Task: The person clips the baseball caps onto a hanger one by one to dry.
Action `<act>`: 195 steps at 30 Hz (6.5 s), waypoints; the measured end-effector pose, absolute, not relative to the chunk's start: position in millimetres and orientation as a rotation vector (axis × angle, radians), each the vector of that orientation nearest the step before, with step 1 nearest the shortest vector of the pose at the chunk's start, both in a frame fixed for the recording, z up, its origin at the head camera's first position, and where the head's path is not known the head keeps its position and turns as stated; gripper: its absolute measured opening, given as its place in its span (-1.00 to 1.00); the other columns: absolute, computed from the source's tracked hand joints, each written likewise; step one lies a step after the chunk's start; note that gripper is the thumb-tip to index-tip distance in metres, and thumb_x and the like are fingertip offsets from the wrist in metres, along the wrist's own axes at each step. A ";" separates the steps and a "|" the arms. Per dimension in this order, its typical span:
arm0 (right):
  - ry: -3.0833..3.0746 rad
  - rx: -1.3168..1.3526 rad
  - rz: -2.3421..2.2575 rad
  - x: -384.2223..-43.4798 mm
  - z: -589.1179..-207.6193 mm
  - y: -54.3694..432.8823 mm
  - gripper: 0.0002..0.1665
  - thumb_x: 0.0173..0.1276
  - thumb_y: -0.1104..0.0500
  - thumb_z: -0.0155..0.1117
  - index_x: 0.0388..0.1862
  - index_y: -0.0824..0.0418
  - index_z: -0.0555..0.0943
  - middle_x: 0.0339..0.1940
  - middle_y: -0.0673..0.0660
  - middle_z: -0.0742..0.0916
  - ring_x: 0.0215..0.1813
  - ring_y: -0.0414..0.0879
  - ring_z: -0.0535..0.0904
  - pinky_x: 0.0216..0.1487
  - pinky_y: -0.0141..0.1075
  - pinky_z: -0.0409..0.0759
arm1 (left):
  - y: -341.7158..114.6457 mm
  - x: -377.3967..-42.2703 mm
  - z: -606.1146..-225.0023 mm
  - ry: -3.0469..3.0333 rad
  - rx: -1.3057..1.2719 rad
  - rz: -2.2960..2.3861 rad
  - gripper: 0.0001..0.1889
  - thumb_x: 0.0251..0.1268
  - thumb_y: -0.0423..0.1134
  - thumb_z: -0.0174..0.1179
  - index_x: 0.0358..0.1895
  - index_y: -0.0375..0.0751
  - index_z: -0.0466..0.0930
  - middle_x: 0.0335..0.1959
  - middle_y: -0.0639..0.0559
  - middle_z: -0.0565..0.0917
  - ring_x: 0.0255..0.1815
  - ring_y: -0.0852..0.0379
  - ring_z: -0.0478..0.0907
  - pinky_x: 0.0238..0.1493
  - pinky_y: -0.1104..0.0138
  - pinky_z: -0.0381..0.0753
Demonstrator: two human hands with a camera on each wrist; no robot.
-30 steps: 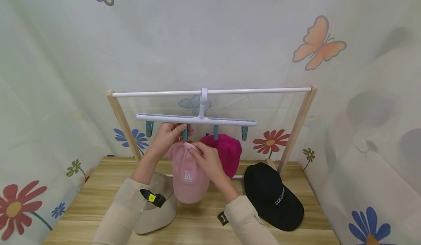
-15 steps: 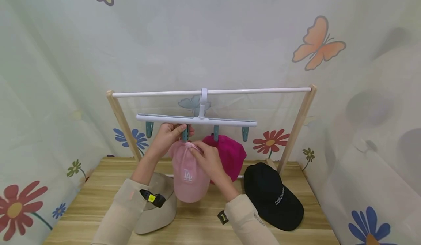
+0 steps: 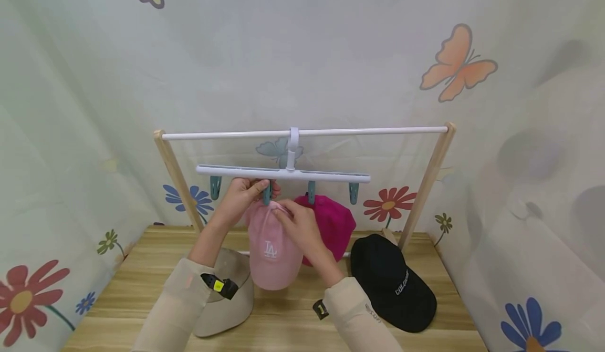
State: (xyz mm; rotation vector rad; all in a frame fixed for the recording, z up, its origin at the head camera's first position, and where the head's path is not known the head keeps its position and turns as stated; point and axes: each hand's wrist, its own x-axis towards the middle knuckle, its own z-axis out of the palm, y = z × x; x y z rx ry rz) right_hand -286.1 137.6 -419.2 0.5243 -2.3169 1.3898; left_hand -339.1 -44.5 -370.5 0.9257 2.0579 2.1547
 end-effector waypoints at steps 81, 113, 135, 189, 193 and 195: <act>-2.366 0.414 1.441 -284.4 -428.6 149.4 -0.61 0.51 0.14 0.27 0.25 0.22 0.58 0.15 0.16 0.68 0.16 0.03 0.62 0.23 -0.07 0.60 | -39.8 -345.1 -409.7 2.329 0.722 2.209 -0.61 0.46 -0.28 0.25 0.26 -0.36 0.55 0.21 -0.33 0.61 0.25 -0.18 0.57 0.23 0.22 0.59; -2.370 0.273 1.407 -269.4 -452.2 178.3 -0.67 0.52 0.16 0.25 0.21 0.18 0.60 0.08 0.13 0.69 0.02 0.01 0.56 0.05 -0.16 0.67 | -59.0 -333.0 -441.2 2.603 0.751 2.004 -0.77 0.48 -0.28 0.22 0.10 -0.21 0.67 0.05 -0.09 0.68 0.12 -0.04 0.64 0.16 0.15 0.63; -2.316 0.296 1.465 -263.0 -496.4 199.1 -0.58 0.51 0.28 0.23 0.31 0.26 0.52 0.20 0.23 0.64 0.18 0.13 0.63 0.14 -0.12 0.65 | -92.4 -317.6 -488.8 2.656 0.657 2.133 -0.74 0.40 -0.54 0.13 0.10 -0.49 0.60 0.04 -0.34 0.67 0.11 -0.26 0.62 0.18 -0.01 0.60; -2.655 0.385 1.121 -213.3 -543.6 207.7 -0.72 0.45 0.29 0.29 0.09 0.08 0.65 0.05 0.08 0.71 0.04 0.06 0.64 -0.03 -0.14 0.64 | -65.9 -241.5 -576.2 3.063 1.497 1.104 -0.66 0.15 -0.44 0.39 0.01 -0.19 0.65 0.01 0.00 0.70 0.09 0.02 0.62 0.14 0.15 0.62; -2.652 0.404 1.125 -213.2 -544.5 212.6 -0.71 0.45 0.31 0.29 0.10 0.10 0.64 0.06 0.09 0.71 0.05 0.10 0.64 -0.03 -0.12 0.65 | -61.7 -239.9 -573.0 3.068 1.454 1.111 -0.66 0.15 -0.44 0.39 0.02 -0.18 0.66 0.03 -0.02 0.70 0.10 0.00 0.61 0.16 0.11 0.61; -2.654 0.406 1.126 -214.1 -545.4 214.8 -0.70 0.45 0.31 0.29 0.10 0.10 0.64 0.06 0.09 0.70 0.05 0.10 0.64 -0.02 -0.13 0.65 | -59.7 -240.3 -572.9 3.073 1.438 1.106 -0.68 0.18 -0.42 0.37 0.02 -0.19 0.66 0.03 -0.03 0.70 0.11 0.00 0.62 0.17 0.10 0.60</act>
